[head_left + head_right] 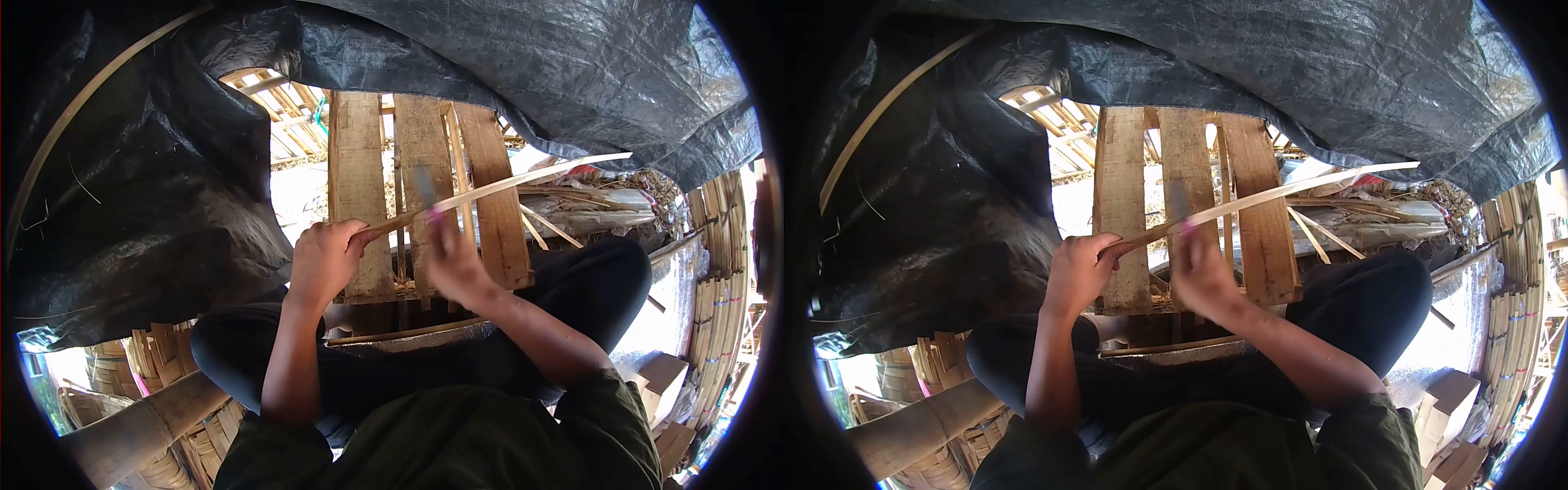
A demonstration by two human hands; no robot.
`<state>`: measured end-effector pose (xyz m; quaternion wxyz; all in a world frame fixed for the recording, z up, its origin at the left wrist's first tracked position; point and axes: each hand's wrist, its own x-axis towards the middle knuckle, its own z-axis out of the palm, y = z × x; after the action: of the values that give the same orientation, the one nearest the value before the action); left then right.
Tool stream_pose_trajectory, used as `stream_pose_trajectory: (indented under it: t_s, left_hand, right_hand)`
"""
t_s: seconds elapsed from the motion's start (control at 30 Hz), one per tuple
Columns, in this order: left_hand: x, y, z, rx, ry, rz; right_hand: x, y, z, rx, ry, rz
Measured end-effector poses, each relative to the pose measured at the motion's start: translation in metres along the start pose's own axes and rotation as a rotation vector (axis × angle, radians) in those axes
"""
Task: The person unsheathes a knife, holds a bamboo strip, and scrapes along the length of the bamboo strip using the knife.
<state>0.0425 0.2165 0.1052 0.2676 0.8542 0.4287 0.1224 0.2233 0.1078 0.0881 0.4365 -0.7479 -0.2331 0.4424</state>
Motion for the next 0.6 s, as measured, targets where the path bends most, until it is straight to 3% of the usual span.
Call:
stream_pose_trajectory:
  t_s: [0.07,0.13,0.2,0.23,0.27,0.37,0.4,0.47,0.5,0.57,0.6]
  left_hand:
    - [0.0,-0.005,0.001,-0.012,-0.001,0.041]
    - [-0.001,-0.004,0.001,-0.014,0.005,0.024]
    - [-0.001,-0.002,0.0,-0.02,0.009,0.008]
    - [-0.001,-0.001,-0.001,-0.002,-0.001,0.002]
    - [-0.001,0.0,-0.001,0.016,-0.011,-0.003]
    - [-0.002,-0.002,-0.001,0.056,0.004,0.03]
    - [-0.002,-0.003,-0.003,0.058,0.004,0.03]
    - [-0.002,-0.006,-0.007,0.028,0.022,0.04]
    - [-0.002,-0.008,-0.012,0.03,0.023,0.039]
    - [-0.003,-0.015,-0.029,0.097,0.082,-0.01]
    - [-0.004,-0.022,-0.037,0.097,0.083,-0.011]
  right_hand:
    - [-0.017,-0.019,-0.003,-0.025,-0.499,-0.013]
    - [-0.014,-0.016,-0.002,0.032,-0.447,-0.027]
    - [-0.005,-0.013,-0.004,0.271,-0.046,0.139]
    - [0.005,-0.002,-0.004,0.234,0.015,0.142]
    - [0.002,-0.002,-0.001,0.232,0.016,0.14]
    - [-0.008,-0.004,0.007,-0.205,-0.408,-0.297]
    - [-0.011,-0.01,0.003,-0.203,-0.409,-0.298]
    - [-0.016,-0.028,-0.009,-0.139,-0.525,-0.032]
    - [-0.01,-0.03,-0.013,-0.147,-0.399,0.066]
    - [0.025,-0.002,-0.026,-0.246,-0.059,-0.063]
    - [0.038,0.008,-0.034,-0.245,-0.06,-0.064]
